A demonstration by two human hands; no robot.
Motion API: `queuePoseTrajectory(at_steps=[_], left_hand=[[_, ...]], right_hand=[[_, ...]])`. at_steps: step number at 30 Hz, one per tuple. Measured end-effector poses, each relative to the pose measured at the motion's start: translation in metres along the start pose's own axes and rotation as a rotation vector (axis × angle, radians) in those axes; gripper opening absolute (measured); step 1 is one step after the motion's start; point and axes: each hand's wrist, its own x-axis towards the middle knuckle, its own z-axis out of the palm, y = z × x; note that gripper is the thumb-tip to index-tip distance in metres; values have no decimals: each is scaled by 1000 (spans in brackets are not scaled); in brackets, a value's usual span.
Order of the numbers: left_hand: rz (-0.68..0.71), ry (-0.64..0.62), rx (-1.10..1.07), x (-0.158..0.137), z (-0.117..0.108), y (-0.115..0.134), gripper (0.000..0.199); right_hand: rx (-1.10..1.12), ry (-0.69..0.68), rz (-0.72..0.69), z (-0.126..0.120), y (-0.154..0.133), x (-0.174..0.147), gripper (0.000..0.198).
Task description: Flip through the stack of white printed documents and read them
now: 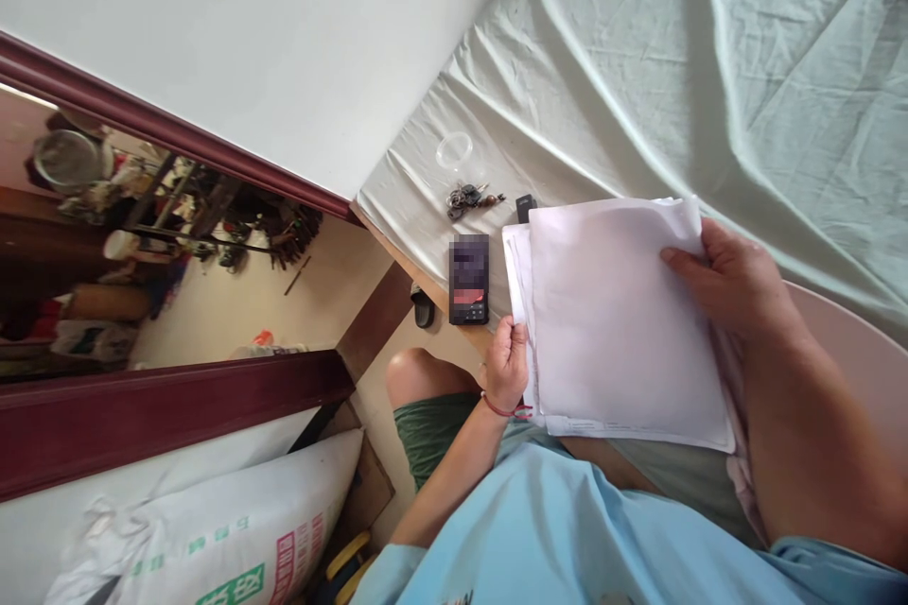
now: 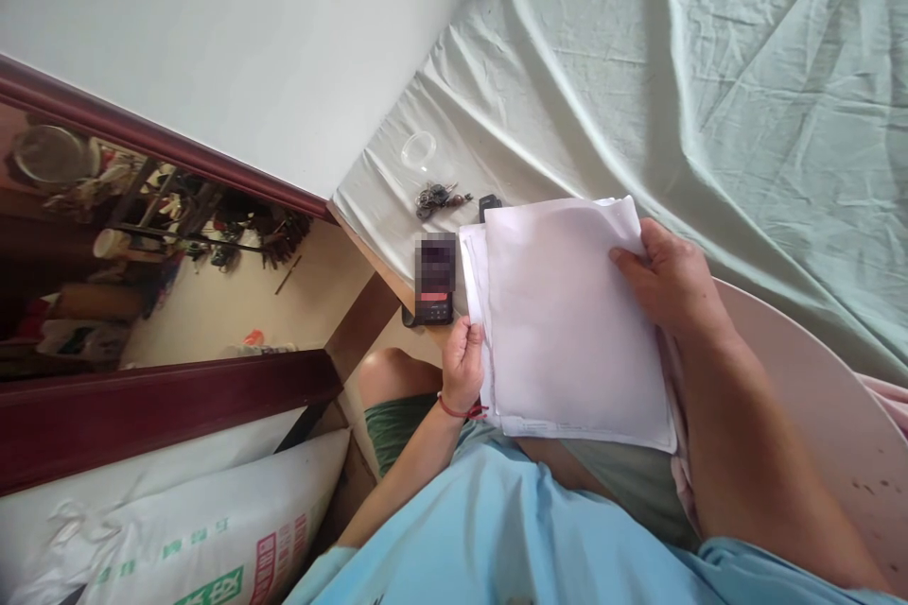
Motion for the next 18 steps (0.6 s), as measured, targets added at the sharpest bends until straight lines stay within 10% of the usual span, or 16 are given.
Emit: queuePoseTrajectory(at_steps=[18], left_hand=[[-32,68,14,0,2,-3,46]], right_hand=[[43,13,-77,1,-1,-2,23]])
